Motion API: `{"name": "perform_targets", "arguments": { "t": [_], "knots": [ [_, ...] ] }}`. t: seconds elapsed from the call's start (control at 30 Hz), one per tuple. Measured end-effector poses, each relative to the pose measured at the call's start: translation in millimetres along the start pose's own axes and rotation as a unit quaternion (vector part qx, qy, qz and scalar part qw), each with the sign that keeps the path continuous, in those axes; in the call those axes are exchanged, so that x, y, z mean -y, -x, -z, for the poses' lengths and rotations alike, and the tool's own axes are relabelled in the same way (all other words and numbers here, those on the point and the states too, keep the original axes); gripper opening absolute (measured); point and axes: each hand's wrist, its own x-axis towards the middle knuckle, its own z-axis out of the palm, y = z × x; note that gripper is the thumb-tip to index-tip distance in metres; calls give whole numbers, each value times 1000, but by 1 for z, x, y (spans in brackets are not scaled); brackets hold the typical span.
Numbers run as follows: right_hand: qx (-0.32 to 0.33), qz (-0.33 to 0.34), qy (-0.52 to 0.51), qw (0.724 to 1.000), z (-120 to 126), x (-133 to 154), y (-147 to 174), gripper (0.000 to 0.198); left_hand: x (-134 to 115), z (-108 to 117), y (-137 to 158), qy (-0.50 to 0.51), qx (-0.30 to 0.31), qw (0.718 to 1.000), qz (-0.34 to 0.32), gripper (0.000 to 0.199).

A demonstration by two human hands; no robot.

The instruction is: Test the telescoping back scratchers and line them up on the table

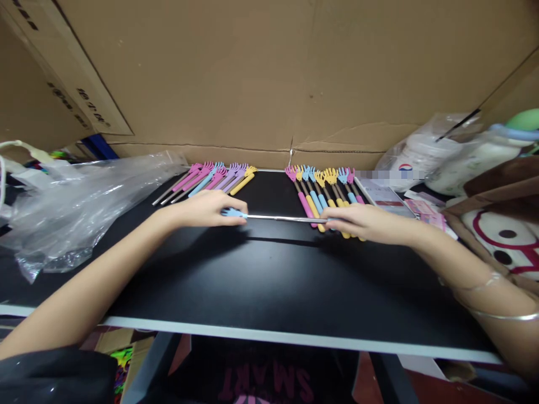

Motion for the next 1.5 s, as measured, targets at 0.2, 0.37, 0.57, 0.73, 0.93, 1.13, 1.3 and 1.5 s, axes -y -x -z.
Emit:
{"name": "perform_targets", "arguments": {
  "t": [0.2,0.37,0.57,0.73,0.93,1.13,1.3,1.5],
  "knots": [
    [114,-96,-155,977,36,-38,32,47,31,26,16,144,128,980,52,38],
    [90,-104,-128,982,33,-46,29,44,28,20,13,80,66,993,63,38],
    [6,-79,-39,996,19,-46,10,46,23,-1,4,-226,-23,967,112,37],
    [-95,-141,143,975,7,-51,4,43,30,-3,4,-308,-111,942,74,35],
    [-198,-132,287,928,-7,-38,-4,40,30,-3,1,-367,-179,912,33,35],
    [-212,-46,308,926,-33,14,-14,34,-17,-34,-15,-322,-235,915,-60,31],
    [-224,-15,321,920,-47,41,-15,34,-45,-47,-17,-303,-274,907,-103,28],
    [-237,-15,304,923,-56,55,-14,31,-56,-48,-16,-295,-280,906,-112,30]
  ]
}}
